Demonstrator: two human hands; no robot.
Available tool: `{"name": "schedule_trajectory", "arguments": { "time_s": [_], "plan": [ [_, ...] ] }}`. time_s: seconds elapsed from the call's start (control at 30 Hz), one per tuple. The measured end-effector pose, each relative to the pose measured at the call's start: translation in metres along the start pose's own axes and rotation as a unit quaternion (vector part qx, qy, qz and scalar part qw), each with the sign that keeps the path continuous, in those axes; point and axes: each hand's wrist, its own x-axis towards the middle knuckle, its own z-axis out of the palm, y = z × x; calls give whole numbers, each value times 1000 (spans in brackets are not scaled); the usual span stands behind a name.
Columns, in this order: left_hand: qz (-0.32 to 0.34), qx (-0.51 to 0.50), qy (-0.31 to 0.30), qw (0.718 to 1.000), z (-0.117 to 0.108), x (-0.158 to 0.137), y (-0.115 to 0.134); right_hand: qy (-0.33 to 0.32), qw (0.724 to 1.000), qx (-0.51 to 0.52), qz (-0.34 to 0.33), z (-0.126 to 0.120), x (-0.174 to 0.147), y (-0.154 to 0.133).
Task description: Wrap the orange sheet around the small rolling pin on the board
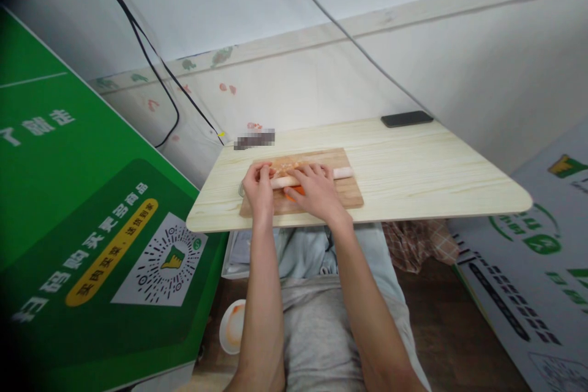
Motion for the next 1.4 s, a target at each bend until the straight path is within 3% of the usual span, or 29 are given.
{"name": "schedule_trajectory", "arguments": {
  "time_s": [0.4, 0.73, 1.07, 1.4],
  "plan": [
    [0, 4, -5, 1000, 0, 0, 1, 13, 1000, -16, 4, 3, 3, -2],
    [4, 3, -6, 1000, 0, -1, 1, -23, 999, 12, -19, -7, -5, 2],
    [-7, -2, -2, 1000, 1, -1, 3, 12, 1000, -13, 2, 4, 3, -1],
    [-4, 5, -5, 1000, 0, 0, 1, 6, 1000, 6, -10, 0, -2, 0]
  ]
}}
